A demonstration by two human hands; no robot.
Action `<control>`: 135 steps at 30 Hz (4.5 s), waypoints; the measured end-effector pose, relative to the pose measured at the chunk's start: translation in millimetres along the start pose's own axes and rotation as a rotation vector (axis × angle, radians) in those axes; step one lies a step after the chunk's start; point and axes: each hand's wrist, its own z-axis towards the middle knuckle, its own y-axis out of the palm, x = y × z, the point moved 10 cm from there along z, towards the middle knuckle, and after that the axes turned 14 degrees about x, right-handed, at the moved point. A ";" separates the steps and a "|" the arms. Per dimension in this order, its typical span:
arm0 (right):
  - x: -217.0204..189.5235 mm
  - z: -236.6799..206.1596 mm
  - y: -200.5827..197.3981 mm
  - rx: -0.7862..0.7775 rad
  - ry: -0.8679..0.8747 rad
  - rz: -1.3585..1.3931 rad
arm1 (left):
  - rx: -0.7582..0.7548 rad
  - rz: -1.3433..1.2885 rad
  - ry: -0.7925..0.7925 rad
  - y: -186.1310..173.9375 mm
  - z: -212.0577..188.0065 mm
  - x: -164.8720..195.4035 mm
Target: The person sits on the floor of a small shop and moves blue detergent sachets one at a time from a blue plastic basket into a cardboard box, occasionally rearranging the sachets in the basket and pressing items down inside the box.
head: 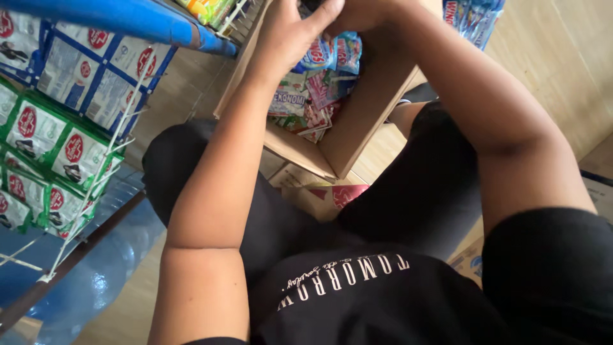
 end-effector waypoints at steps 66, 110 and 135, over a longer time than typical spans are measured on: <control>23.2 -38.5 66.4 -0.018 0.125 -0.110 | 0.480 0.077 0.026 -34.3 13.3 4.6; 63.5 39.4 77.5 0.305 0.325 0.236 | 0.435 -0.068 -0.164 -46.1 24.0 30.1; -8.3 51.8 105.5 -0.001 0.248 0.152 | 0.435 -0.046 -0.082 -41.2 30.3 29.4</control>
